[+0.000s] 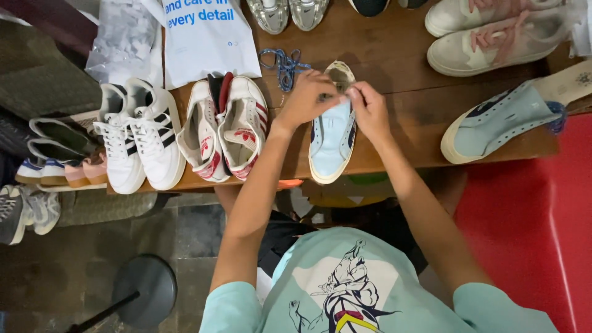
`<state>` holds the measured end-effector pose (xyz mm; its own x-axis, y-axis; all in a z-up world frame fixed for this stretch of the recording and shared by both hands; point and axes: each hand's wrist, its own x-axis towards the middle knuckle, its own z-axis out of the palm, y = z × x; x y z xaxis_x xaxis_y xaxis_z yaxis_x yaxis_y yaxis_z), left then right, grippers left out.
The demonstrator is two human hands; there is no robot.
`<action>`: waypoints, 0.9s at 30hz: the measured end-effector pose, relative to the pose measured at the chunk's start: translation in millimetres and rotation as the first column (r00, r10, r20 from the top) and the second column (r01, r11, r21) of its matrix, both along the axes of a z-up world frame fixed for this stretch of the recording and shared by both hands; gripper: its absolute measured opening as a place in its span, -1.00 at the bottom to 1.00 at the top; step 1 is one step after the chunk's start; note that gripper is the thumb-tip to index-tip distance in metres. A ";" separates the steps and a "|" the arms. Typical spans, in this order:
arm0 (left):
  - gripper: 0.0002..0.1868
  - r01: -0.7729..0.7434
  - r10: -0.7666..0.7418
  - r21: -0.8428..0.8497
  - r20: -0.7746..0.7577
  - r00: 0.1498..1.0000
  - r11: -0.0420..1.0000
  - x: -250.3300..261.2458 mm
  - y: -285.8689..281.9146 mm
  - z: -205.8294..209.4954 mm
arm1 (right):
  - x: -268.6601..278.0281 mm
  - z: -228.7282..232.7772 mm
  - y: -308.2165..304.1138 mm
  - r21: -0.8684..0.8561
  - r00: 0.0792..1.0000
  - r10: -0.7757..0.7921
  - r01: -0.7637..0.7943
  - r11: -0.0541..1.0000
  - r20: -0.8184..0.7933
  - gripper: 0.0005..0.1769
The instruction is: The person removes a blue shoelace from a light blue sneaker, unties it, and places it on the table. They then insert a white insole into the sneaker and begin threading the blue shoelace through the eyelets.
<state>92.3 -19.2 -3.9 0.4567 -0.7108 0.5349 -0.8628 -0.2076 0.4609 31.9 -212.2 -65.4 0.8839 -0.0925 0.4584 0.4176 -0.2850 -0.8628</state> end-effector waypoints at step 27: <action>-0.52 -0.556 0.496 -0.329 -0.253 0.831 0.764 1.0 -60.9 -35.0 | 62.8 14.3 22.4 0.032 0.907 -0.292 0.316 0.948 -0.302 -0.43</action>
